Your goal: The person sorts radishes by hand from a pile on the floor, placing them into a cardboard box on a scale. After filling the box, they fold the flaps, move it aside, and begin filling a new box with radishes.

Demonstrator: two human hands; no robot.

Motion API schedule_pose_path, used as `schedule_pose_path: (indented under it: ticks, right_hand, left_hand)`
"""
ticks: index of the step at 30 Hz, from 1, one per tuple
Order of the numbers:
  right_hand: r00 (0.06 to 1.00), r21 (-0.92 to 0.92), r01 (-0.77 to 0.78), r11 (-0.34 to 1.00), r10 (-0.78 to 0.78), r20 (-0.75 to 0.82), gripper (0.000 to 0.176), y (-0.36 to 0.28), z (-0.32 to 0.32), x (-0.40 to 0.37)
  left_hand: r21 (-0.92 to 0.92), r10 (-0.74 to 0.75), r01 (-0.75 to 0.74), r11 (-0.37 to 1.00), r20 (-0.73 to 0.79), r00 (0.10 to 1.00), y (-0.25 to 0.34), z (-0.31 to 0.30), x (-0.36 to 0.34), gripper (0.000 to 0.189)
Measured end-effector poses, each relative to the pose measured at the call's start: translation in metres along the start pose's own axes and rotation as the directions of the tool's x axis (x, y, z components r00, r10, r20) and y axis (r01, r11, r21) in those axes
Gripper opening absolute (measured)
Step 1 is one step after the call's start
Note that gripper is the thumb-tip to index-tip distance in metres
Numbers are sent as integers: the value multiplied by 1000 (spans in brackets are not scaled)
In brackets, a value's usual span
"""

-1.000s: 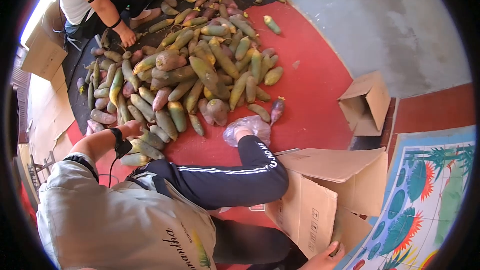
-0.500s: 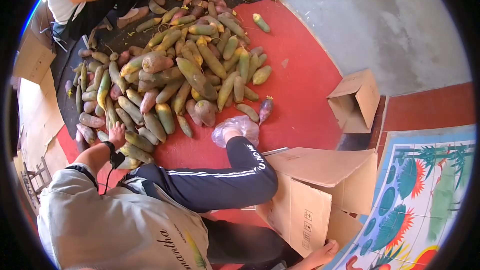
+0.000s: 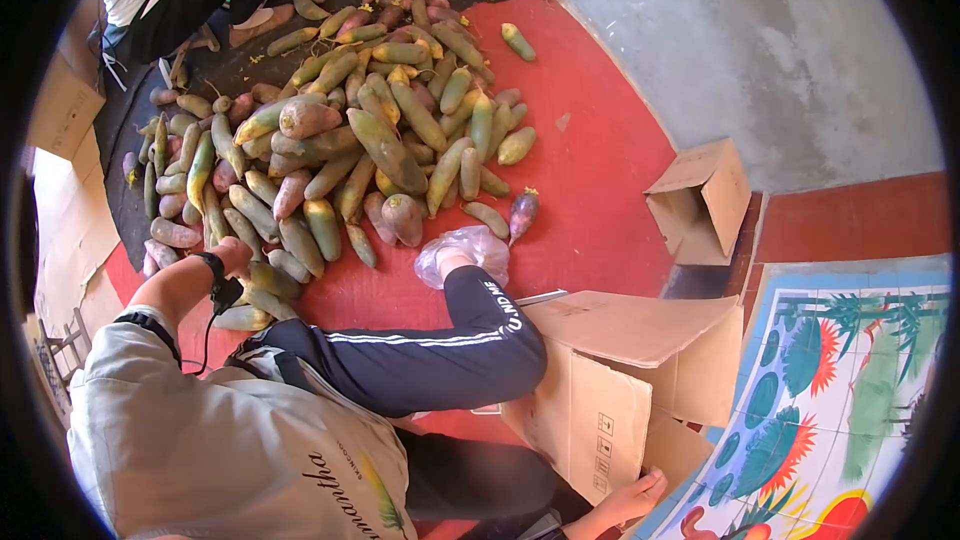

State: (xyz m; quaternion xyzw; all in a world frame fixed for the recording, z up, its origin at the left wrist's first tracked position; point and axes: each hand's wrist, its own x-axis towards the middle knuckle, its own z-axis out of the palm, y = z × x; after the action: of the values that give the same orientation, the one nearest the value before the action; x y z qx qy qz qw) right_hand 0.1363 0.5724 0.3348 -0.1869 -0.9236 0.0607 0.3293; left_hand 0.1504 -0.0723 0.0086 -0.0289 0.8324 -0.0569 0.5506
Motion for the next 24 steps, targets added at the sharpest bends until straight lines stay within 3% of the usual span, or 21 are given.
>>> schedule_pose_path:
  ticks: [1, 4, 8, 9, 12, 14, 16, 18, 20, 21, 23, 24]
  right_hand:
    - [1000, 1, -5, 1000, 5, -4, 27, 2, 0, -1]
    - [1000, 11, -8, 1000, 8, 28, 26, 7, -1, -3]
    - [1000, 54, -6, 999, 6, -2, 23, 0, -2, -6]
    - [1000, 69, 12, 998, -11, -10, 21, -1, -3, -7]
    - [1000, 93, -2, 996, 2, -6, 19, -10, -6, -9]
    - [1000, 73, -1, 997, 3, -18, 19, -14, -7, -12]
    - [1000, 56, -5, 998, 7, -29, 19, -17, -8, -14]
    - [1000, -11, 6, 1000, -6, 13, 22, -19, -13, -17]
    - [997, -19, 70, 997, -70, -38, 22, -23, -17, -22]
    - [986, -33, 140, 990, -142, -84, 22, -26, -19, -24]
    - [989, 12, 129, 992, -128, -71, 21, -46, -32, -29]
    - [992, 57, 122, 991, -119, -51, 20, -58, -38, -32]
  left_hand:
    - [-6, 73, -73, 997, -34, 997, -1, 0, -1, 51]
    - [-39, 172, -178, 983, -134, 976, 15, -8, -3, 54]
    - [48, 206, -201, 978, -118, 971, 44, -38, -19, 60]
    - [11, 183, -184, 983, -183, 966, 47, -38, -16, 58]
    - [-104, 131, -151, 983, -175, 976, 54, -77, -53, 58]
    - [-142, 157, -199, 970, -264, 952, 52, -90, -63, 58]
    - [-178, 255, -379, 908, -482, 838, 51, -102, -65, 58]
    - [-234, 219, -411, 881, -569, 793, 58, -122, -83, 57]
    - [-322, 155, -672, 668, -822, 548, 67, -141, -101, 55]
    - [-315, 159, -674, 669, -825, 543, 73, -153, -117, 55]
    - [-451, 161, -780, 434, -813, 560, 85, -180, -161, 47]
    - [-441, 167, -784, 436, -817, 552, 91, -187, -172, 47]
